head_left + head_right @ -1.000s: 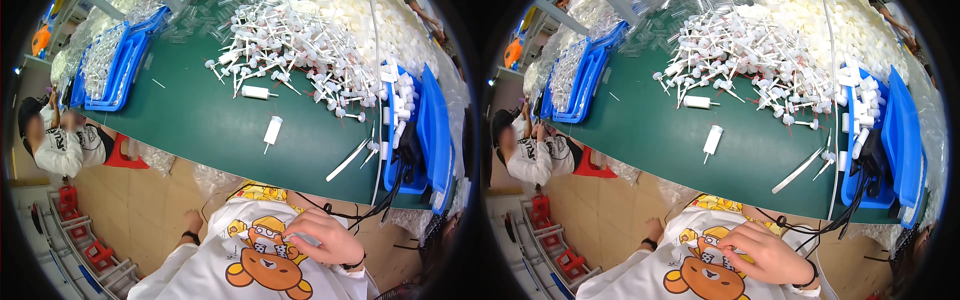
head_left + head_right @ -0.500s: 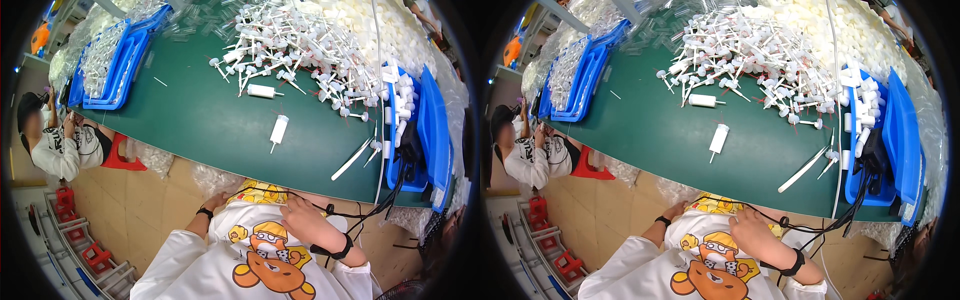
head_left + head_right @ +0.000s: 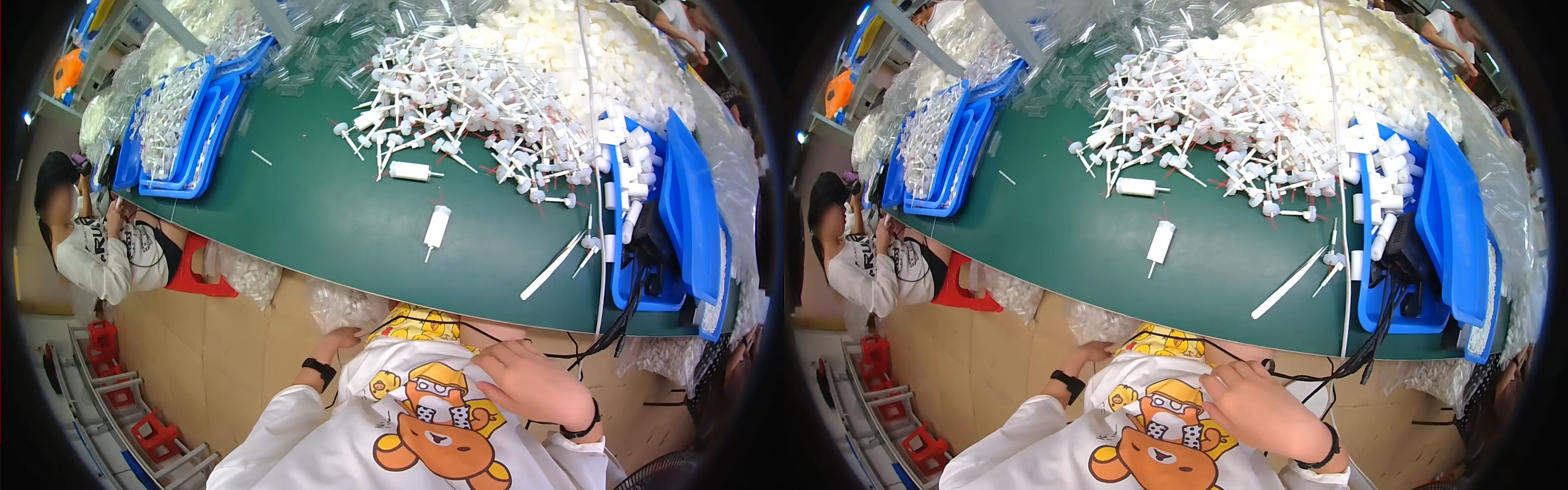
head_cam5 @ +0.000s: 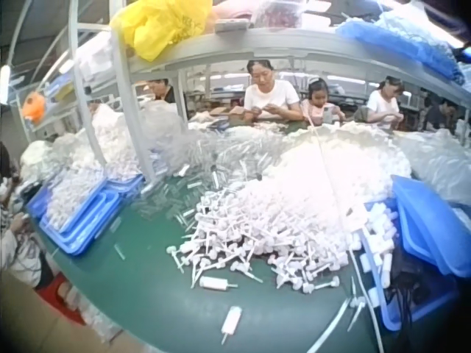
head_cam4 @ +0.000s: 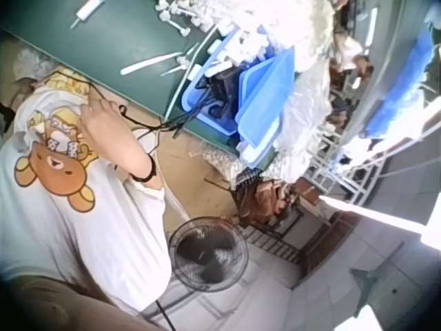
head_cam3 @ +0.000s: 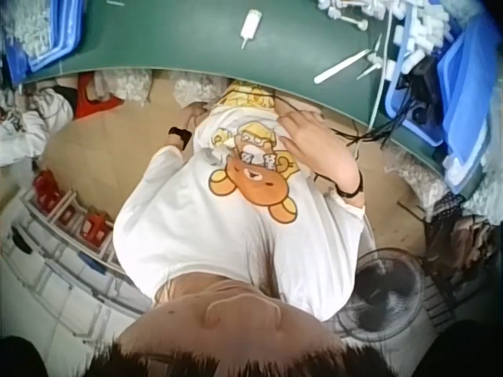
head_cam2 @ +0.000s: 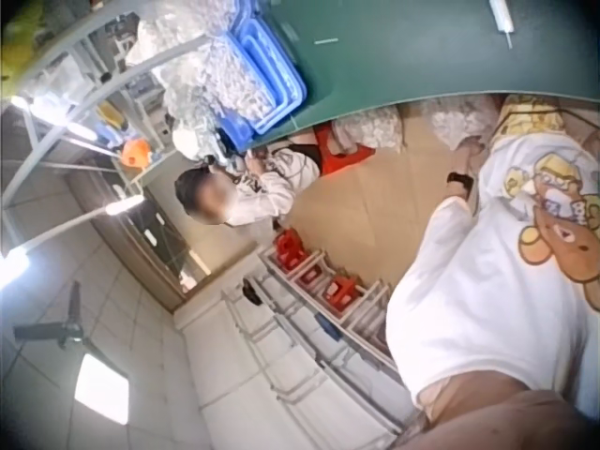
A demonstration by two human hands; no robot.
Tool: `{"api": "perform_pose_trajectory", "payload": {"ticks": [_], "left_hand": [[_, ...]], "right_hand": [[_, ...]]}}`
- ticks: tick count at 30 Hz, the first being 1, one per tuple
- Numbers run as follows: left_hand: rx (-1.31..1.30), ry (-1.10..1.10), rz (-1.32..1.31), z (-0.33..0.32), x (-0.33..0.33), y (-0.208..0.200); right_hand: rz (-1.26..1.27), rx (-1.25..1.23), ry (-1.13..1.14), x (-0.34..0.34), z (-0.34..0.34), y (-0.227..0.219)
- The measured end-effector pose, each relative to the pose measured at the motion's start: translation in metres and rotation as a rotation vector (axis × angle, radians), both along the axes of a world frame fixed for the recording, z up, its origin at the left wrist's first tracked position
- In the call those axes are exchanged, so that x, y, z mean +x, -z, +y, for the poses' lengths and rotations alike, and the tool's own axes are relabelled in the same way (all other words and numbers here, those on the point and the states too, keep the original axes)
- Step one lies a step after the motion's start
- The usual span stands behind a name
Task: The person assembles small white cylindrical components by hand at a green workbench. They repeatedly pick up a white cylinder, insert a small white cap, and then insert a thin red wire into the assembly. The person handles the components one at a time, placing the finished units on the table.
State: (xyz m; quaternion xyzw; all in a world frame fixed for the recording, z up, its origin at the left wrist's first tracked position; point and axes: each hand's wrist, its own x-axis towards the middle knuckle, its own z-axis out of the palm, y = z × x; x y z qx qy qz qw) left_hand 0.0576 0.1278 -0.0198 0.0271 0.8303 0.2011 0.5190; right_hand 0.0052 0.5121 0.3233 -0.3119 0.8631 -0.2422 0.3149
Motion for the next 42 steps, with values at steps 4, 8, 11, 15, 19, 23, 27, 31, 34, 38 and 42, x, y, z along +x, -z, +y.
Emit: {"api": "perform_pose_trajectory", "payload": {"ticks": [4,8,11,15,19,23,27,31,34,38,42], "left_hand": [[-0.067,0.138,0.170,0.025,-0.082,-0.115],[0.554,0.217,0.192,0.079,-0.108,-0.267],[0.688,0.281,0.172,0.108,-0.116,-0.336],[0.698,0.065,0.709,0.147,-0.131,-0.354],[0.388,-0.259,1.059,0.171,-0.154,-0.334],[0.359,-0.399,1.132,0.180,-0.162,-0.313],[0.272,-0.270,1.262,0.184,-0.161,-0.290],[0.384,-0.385,1.171,0.155,-0.143,-0.292],[0.483,-0.687,0.997,0.110,-0.112,-0.304],[0.400,-0.779,0.662,0.028,-0.046,-0.307],[-0.032,-0.683,0.558,-0.010,-0.012,-0.249]], "right_hand": [[0.042,-0.090,0.006,-0.012,0.016,-0.033],[0.208,-0.004,0.034,-0.038,0.014,-0.060],[0.342,0.028,0.092,-0.065,0.005,-0.057],[0.487,0.068,0.143,-0.102,-0.011,-0.038],[0.578,0.082,0.187,-0.147,-0.043,-0.021],[0.650,0.013,0.190,-0.180,-0.080,-0.001],[0.682,0.000,0.268,-0.192,-0.094,0.027],[0.635,-0.037,0.279,-0.192,-0.093,0.031],[0.651,-0.076,0.319,-0.192,-0.092,0.040],[0.657,-0.061,0.361,-0.188,-0.093,0.042],[0.712,-0.094,0.347,-0.181,-0.089,0.032]]}}
